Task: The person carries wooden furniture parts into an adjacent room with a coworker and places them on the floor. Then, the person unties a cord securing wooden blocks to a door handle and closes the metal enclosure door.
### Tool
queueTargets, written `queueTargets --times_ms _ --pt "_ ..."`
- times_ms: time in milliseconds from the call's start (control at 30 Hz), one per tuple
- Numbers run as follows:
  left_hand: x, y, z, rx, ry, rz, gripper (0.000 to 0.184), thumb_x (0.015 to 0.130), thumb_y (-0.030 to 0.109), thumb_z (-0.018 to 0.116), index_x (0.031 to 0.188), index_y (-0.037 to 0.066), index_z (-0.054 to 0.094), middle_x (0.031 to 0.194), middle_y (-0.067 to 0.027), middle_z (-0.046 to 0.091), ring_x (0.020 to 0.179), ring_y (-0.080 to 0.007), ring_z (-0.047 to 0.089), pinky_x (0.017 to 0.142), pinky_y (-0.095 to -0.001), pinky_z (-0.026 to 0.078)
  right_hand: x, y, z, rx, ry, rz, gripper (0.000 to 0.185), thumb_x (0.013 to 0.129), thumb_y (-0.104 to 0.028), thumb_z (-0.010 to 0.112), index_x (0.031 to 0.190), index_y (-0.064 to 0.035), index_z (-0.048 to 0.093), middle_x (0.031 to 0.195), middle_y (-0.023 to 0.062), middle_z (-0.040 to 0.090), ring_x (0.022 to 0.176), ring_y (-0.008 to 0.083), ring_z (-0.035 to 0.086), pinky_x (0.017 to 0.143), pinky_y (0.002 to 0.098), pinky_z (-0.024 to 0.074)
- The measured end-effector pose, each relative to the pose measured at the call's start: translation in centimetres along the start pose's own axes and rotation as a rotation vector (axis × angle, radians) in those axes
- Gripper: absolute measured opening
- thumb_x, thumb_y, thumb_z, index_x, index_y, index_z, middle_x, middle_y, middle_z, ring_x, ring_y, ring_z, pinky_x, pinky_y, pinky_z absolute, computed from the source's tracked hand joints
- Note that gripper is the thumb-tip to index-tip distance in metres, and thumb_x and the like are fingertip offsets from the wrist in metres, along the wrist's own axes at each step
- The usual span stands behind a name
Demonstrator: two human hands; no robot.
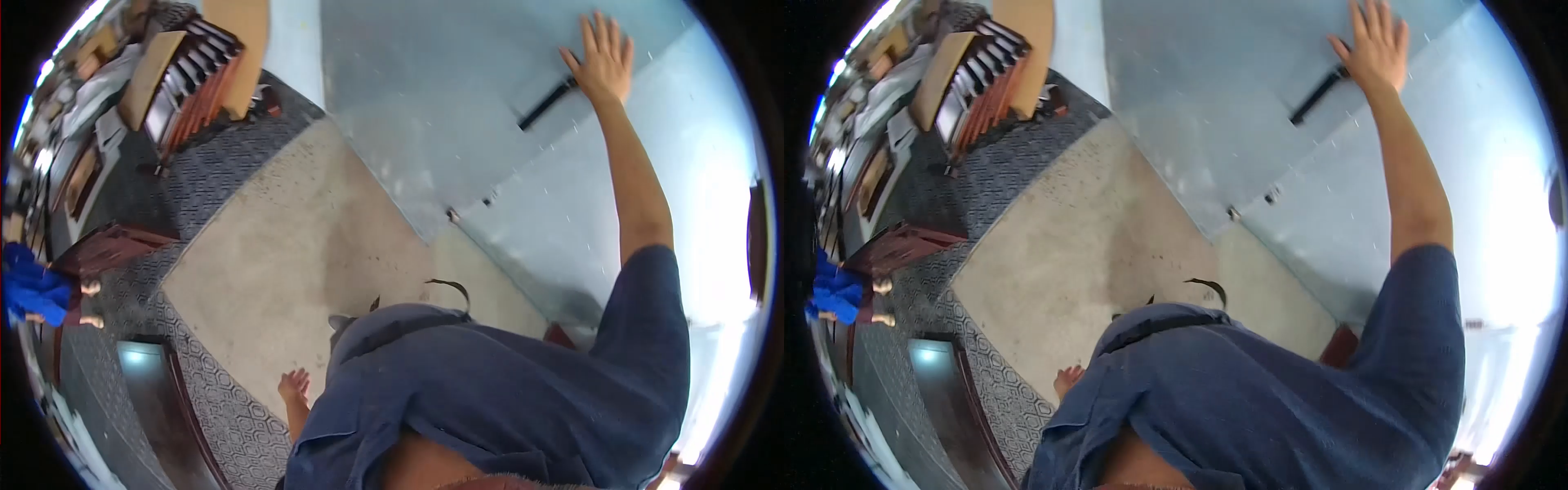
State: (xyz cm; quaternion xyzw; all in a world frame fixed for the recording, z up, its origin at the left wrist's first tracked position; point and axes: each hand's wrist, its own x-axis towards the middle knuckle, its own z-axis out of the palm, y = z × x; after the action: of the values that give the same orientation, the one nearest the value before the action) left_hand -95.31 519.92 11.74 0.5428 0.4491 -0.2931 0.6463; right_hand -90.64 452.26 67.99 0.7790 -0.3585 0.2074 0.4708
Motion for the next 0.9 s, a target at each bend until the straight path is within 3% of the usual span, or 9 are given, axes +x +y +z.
queueTargets --times_ms 33,100,133,200,300,500,667,800,900 --pt "-3.7 0.2 -0.6 0.073 -0.134 0.185 0.052 0.097 0.038 0.034 0.127 -0.003 0.043 0.111 -0.0199 0.063 0.099 -0.0319 0.063 0.087 -0.0416 0.047 -2.1 -2.3 -2.3 -0.02 -0.033 -0.002 0.075 0.085 -0.047 0.054 0.14 -0.0003 0.033 0.147 0.0143 0.031 0.139 0.0313 0.022 0.115 0.0443 0.0116" --pt "-3.9 0.0 -3.3 1.599 0.015 0.62 0.042 0.093 0.034 0.044 0.116 0.0 0.052 0.103 -0.0178 0.065 0.096 -0.0297 0.064 0.08 -0.0384 0.05 -4.0 -3.1 -3.8 0.008 -0.051 -0.071 0.073 0.085 -0.046 0.055 0.139 -0.001 0.035 0.146 0.0133 0.032 0.138 0.0306 0.023 0.115 0.0453 0.0117" --pt "2.1 -2.3 -6.4 1.714 -0.043 0.574 0.034 0.088 0.035 0.053 0.102 0.004 0.057 0.101 -0.0147 0.064 0.093 -0.0287 0.063 0.069 -0.0383 0.052 -3.5 -2.3 -4.3 0.018 -0.038 -0.087 0.072 0.084 -0.046 0.055 0.138 -0.0013 0.037 0.146 0.0128 0.033 0.138 0.0302 0.024 0.115 0.0457 0.0118" --pt "7.5 -5.6 -14.9 1.951 -0.239 1.137 0.029 0.088 0.034 0.053 0.095 0.006 0.056 0.1 -0.0122 0.056 0.094 -0.0265 0.059 0.063 -0.0396 0.05 -2.9 -2.4 -6.1 0.07 -0.022 -0.157 0.071 0.084 -0.046 0.056 0.136 -0.002 0.039 0.145 0.0119 0.034 0.137 0.0294 0.025 0.115 0.0467 0.0119" --pt "4.3 1.1 -15.6 1.829 -0.406 0.917 0.025 0.089 0.024 0.05 0.102 0.002 0.054 0.098 -0.0166 0.054 0.095 -0.0294 0.058 0.074 -0.0375 0.049 -3.9 -5.2 -8.7 0.067 0.174 -0.246 0.053 0.082 -0.034 0.057 0.125 -0.0023 0.052 0.138 0.0128 0.044 0.134 0.0283 0.031 0.113 0.0452 0.0174" --pt "4.0 10.5 -18.8 0.631 -0.305 0.515 0.032 0.089 0.022 0.051 0.113 0.0 0.053 0.105 -0.0176 0.059 0.091 -0.0307 0.06 0.081 -0.0374 0.048 -4.9 -8.5 -13.7 0.1 0.232 -0.195 0.044 0.082 -0.034 0.062 0.116 -0.0054 0.058 0.134 0.0097 0.048 0.133 0.0268 0.033 0.112 0.0421 0.0206" --pt "3.6 14.5 -28.2 0.449 -0.267 0.439 0.04 0.088 0.023 0.054 0.122 0.004 0.054 0.11 -0.0148 0.063 0.089 -0.0309 0.061 0.082 -0.0383 0.049 -5.5 -11.8 -18.3 0.085 0.205 -0.239 0.04 0.083 -0.027 0.047 0.109 -0.0006 0.063 0.127 0.0157 0.054 0.129 0.0298 0.038 0.111 0.0476 0.0181" --pt "8.3 14.8 -35.0 1.787 -0.363 0.954 0.026 0.08 0.023 0.064 0.104 0.011 0.063 0.104 -0.0079 0.065 0.082 -0.0281 0.062 0.07 -0.0382 0.051 -5.8 -13.8 -19.8 0.047 0.261 -0.245 0.04 0.083 -0.027 0.048 0.108 -0.0004 0.063 0.127 0.0157 0.054 0.127 0.0302 0.04 0.111 0.0476 0.0195" --pt "14.9 14.0 -35.8 2.069 -0.472 1.156 0.018 0.077 0.022 0.068 0.093 0.013 0.067 0.097 -0.0046 0.066 0.076 -0.0266 0.062 0.062 -0.0383 0.052 -5.4 -15.1 -21.9 0.059 0.265 -0.233 0.038 0.081 -0.028 0.051 0.106 -0.0008 0.064 0.123 0.016 0.056 0.124 0.0305 0.042 0.109 0.0467 0.0231"
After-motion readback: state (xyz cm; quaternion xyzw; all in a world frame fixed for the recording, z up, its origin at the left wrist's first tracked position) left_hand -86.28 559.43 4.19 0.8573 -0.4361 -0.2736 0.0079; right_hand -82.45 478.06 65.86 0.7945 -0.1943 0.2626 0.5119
